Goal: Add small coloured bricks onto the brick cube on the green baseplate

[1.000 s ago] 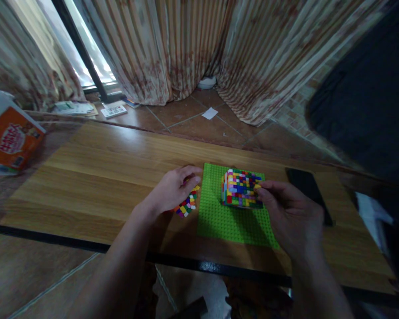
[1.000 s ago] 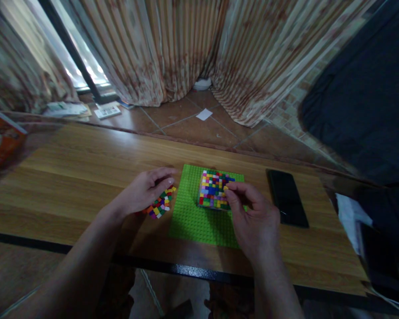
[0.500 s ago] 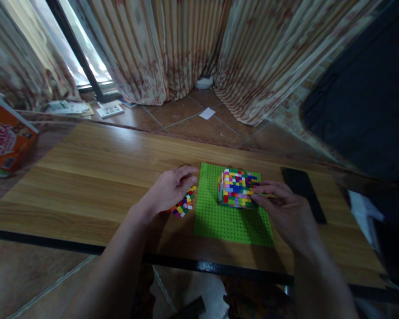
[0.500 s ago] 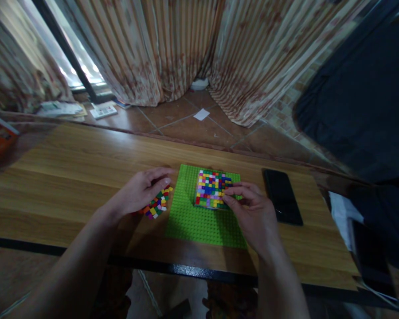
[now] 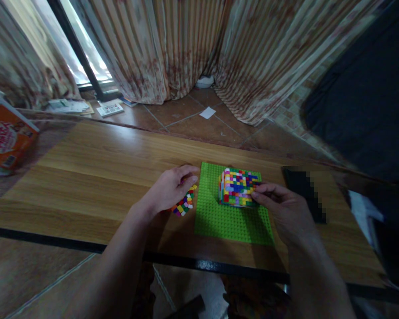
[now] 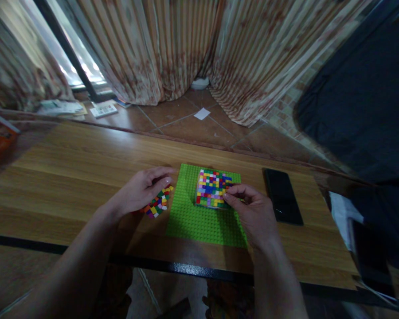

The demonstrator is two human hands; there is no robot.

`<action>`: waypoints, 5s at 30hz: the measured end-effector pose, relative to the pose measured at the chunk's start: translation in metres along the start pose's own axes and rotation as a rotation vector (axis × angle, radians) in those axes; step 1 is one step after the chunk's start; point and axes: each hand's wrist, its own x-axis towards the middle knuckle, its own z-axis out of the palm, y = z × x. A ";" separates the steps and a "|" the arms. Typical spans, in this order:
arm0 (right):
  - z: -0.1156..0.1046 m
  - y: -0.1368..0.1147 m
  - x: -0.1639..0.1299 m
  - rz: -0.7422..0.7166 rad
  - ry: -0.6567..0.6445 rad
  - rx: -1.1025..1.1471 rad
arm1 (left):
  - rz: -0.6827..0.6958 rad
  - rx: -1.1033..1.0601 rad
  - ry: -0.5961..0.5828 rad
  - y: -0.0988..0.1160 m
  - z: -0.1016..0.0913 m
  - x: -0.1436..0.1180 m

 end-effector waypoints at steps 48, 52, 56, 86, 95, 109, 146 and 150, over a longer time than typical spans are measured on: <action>0.116 -0.018 -0.061 -0.453 -0.316 -0.646 | -0.004 0.004 0.015 0.003 -0.001 -0.004; 0.114 -0.021 -0.061 -0.453 -0.325 -0.570 | 0.004 -0.010 0.014 0.002 0.000 -0.004; 0.105 -0.032 -0.061 -0.439 -0.307 -0.410 | 0.012 -0.060 -0.017 0.001 0.001 -0.004; -0.003 -0.029 -0.019 -0.203 0.137 -0.595 | 0.082 0.043 -0.072 0.007 0.000 -0.001; 0.002 -0.030 -0.019 -0.166 0.119 -0.612 | 0.111 0.052 -0.065 0.005 0.004 0.000; -0.003 -0.026 -0.015 -0.169 0.175 -0.532 | 0.130 0.047 -0.038 0.006 0.005 0.000; 0.043 -0.043 -0.036 -0.599 0.156 -0.297 | -0.007 -0.655 0.016 0.016 0.003 -0.005; 0.060 -0.044 -0.043 -0.671 -0.061 -0.326 | 0.017 -0.828 -0.055 0.022 0.001 -0.005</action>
